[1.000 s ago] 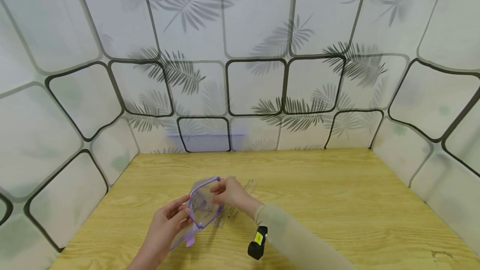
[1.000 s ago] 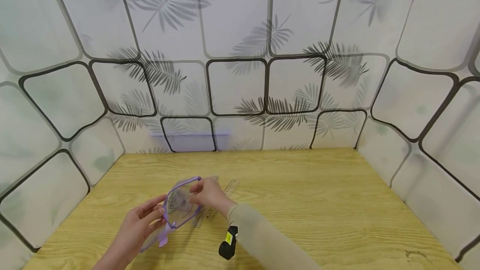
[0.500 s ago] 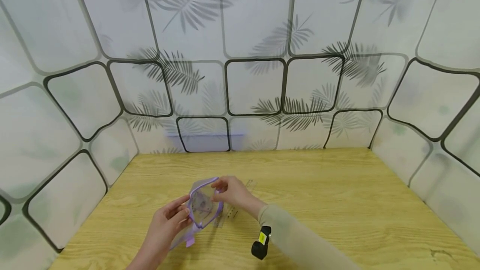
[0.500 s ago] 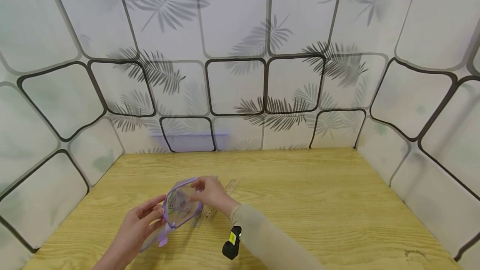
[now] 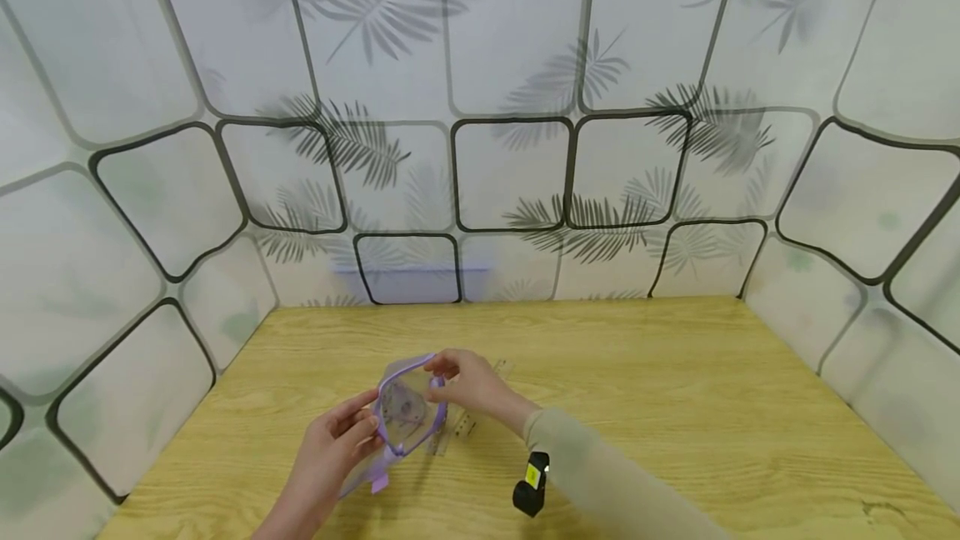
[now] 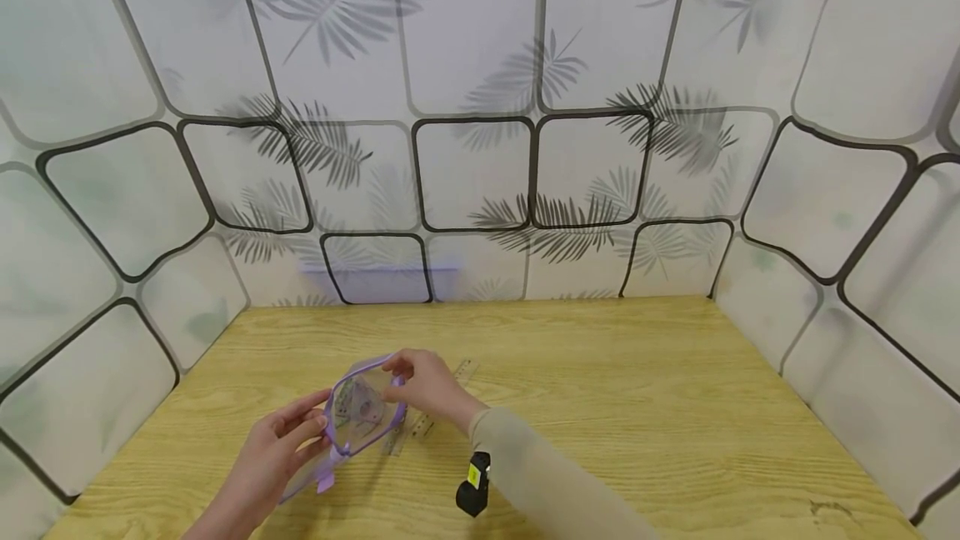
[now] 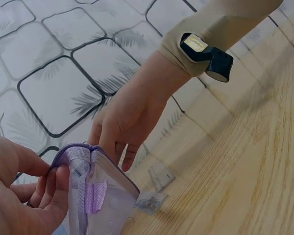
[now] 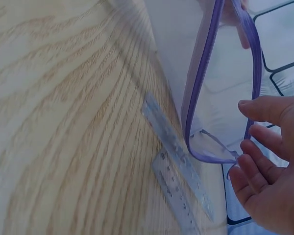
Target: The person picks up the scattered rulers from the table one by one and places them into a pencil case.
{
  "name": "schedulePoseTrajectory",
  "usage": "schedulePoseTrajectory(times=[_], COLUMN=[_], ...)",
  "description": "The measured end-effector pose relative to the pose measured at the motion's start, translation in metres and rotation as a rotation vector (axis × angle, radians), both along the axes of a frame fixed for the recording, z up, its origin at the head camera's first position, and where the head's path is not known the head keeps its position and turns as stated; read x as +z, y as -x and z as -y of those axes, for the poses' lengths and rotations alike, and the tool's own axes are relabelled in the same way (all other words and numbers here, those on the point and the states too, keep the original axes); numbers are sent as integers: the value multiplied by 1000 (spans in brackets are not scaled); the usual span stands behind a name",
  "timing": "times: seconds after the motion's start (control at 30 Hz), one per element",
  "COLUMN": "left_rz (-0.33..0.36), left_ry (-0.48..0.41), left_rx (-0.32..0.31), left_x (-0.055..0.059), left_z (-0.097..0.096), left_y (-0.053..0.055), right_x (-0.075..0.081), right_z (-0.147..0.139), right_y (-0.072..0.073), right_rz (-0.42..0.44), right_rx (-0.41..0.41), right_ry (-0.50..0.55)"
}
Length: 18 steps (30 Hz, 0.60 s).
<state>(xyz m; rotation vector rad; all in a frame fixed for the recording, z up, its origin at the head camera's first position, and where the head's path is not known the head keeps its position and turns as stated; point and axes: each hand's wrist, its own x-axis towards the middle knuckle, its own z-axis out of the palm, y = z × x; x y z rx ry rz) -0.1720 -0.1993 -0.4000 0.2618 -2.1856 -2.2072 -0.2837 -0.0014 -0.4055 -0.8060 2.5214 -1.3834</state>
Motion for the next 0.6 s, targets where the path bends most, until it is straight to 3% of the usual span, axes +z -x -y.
schedulePoseTrajectory(times=[0.33, 0.6], left_rz=[-2, 9], left_ry=[-14, -13], left_rx=[1, -1], left_x=[1, 1], left_z=[1, 2], left_y=[-2, 0], right_x=[-5, -7], right_z=[-14, -27], right_y=[11, 25], right_rz=[-93, -199], right_rx=[66, 175], right_ry=[-64, -127])
